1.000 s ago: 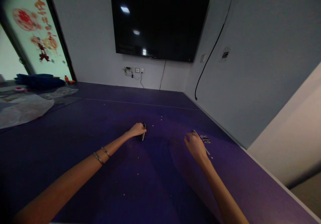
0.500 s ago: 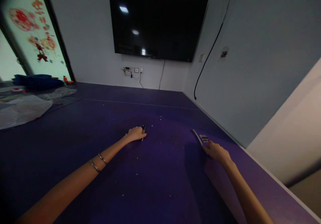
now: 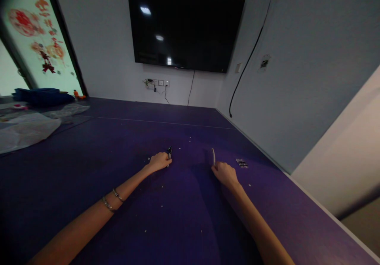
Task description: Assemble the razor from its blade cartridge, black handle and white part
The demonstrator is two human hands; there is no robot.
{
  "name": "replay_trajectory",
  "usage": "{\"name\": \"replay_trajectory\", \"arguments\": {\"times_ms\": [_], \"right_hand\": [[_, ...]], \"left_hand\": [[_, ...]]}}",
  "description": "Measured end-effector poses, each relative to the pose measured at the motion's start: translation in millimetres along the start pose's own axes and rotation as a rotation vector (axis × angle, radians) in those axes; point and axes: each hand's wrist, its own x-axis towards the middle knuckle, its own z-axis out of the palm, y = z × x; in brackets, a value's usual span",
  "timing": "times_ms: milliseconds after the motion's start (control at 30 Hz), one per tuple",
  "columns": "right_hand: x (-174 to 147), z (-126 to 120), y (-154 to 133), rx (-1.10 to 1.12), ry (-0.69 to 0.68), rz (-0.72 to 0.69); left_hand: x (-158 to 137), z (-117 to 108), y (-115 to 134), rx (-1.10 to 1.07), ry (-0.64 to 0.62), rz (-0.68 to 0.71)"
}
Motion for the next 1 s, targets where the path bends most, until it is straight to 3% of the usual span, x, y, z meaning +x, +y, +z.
{"name": "replay_trajectory", "arguments": {"times_ms": [133, 267, 400, 600, 700, 800, 933, 1000], "right_hand": [[0.5, 2.2, -78.8, 0.017, 0.022, -0.136], [4.8, 4.8, -130.4, 0.014, 0.027, -0.196], [9.6, 8.3, -151.4, 0.029, 0.027, -0.224], [10.6, 13.5, -155.9, 0.037, 0.015, -0.229], [13.4, 10.1, -143.3, 0.058, 0.047, -0.226], [26.8, 0.5, -105.6, 0.094, 0.09, -0.232], [58.1, -13.6, -13.4, 0.115, 0.08, -0.345], [72.2, -16.4, 39.1, 0.061, 0.061, -0.334]], "left_hand": [[-1.5, 0.4, 1.2, 0.023, -0.003, -0.012], [-2.7, 1.1, 3.5, 0.063, 0.011, -0.031], [-3.8, 0.1, 6.1, 0.076, -0.004, -0.038], [-5.0, -1.2, 7.5, 0.075, 0.0, -0.04], [-4.4, -0.3, 5.8, 0.049, 0.007, -0.029], [-1.9, 0.2, 2.4, 0.015, 0.055, -0.043], [4.5, -1.0, -7.4, -0.026, 0.17, -0.075], [8.4, -1.6, -14.7, -0.054, 0.208, -0.086]]}}
